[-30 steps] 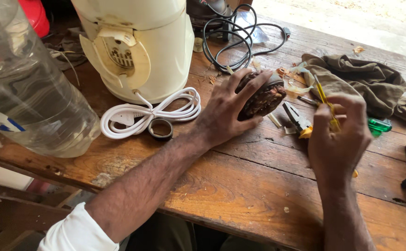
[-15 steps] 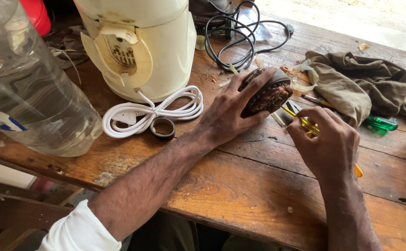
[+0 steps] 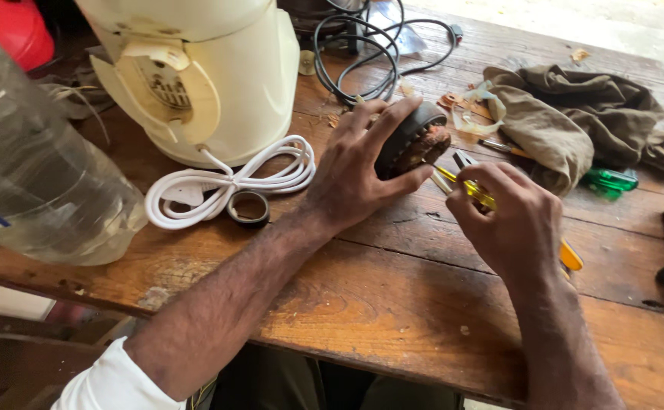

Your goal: The person uses a screwdriver and pliers to scrape and remove material from a cylindrical electrical component, then wraps a small piece of wire with tape. The work is performed on a wooden table with tools and a smartphone visible nearby.

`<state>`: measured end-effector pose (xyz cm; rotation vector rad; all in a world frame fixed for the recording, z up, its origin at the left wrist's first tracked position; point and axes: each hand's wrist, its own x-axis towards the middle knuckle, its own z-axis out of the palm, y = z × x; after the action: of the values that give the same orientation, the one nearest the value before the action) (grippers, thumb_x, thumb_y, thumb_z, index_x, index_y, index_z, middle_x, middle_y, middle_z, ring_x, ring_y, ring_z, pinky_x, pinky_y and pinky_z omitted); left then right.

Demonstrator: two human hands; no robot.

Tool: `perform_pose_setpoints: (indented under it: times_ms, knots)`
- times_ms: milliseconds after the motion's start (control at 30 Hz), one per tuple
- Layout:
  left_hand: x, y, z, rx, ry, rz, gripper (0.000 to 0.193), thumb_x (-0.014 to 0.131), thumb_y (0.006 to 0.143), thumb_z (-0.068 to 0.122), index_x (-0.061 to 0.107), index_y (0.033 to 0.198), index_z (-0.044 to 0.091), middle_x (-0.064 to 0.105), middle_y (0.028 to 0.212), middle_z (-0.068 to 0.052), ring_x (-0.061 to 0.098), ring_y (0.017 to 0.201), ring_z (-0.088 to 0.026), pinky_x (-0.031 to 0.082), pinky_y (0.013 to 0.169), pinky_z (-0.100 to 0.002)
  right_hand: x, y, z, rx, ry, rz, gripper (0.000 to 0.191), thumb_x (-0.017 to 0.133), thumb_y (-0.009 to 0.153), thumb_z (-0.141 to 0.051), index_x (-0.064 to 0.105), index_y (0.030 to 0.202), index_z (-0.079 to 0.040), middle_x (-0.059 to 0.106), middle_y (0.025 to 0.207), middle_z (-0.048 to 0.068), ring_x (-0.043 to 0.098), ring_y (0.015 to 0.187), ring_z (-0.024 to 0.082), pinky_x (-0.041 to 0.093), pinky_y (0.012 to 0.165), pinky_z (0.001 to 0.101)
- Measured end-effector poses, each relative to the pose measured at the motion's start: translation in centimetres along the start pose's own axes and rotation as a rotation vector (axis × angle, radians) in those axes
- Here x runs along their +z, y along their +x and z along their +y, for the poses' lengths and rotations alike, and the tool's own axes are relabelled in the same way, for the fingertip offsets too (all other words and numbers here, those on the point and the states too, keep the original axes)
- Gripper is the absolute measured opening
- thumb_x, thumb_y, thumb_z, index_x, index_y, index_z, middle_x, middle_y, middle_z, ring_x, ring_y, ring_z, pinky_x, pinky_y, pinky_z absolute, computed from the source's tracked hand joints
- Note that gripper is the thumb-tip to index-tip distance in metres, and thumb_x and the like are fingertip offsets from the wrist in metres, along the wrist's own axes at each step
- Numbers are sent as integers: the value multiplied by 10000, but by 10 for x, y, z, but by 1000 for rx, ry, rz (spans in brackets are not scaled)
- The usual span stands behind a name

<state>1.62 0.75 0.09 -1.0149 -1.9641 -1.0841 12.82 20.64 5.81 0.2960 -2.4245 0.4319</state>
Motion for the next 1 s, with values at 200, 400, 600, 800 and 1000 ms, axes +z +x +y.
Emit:
perform_pose_setpoints:
  times_ms: [200,400,600,800,1000]
  knots:
    - [-2,-1,5,-42,-5,-98,1132,915,781,373,173,1631,288,559,1189,-144,669,1049,-317,615,942,-586,5,1,1,-26,-6,-9,149,788,888,-177,745,1009,-102,757,1009,72,724,777,222,581,696,363]
    - [0,-1,6,-155,-122,-169,1050,893,852,316,171,1615,328,531,1165,-198,742,946,-341,715,731,-432,10,2,1,-10,23,-67,172,802,860,-178,742,1002,-103,746,955,74,719,731,208,580,648,357]
    - [-2,1,6,-138,-145,-175,1059,894,840,322,168,1611,336,539,1167,-201,742,971,-382,716,742,-437,9,2,-3,3,35,-60,163,792,867,-163,747,1011,-103,739,964,86,711,716,208,577,632,352]
    - [-4,2,6,-136,-159,-178,1042,892,843,316,184,1607,347,541,1169,-196,746,975,-372,723,753,-423,12,3,-4,32,38,-77,134,768,906,-164,746,1022,-100,743,965,106,734,745,222,587,640,355]
    - [-1,1,0,-126,-177,-174,1035,911,832,319,218,1600,329,565,1168,-194,745,983,-366,721,757,-419,15,1,-4,-1,101,-67,193,723,953,-136,705,1128,-54,742,1077,176,749,887,300,588,770,413]
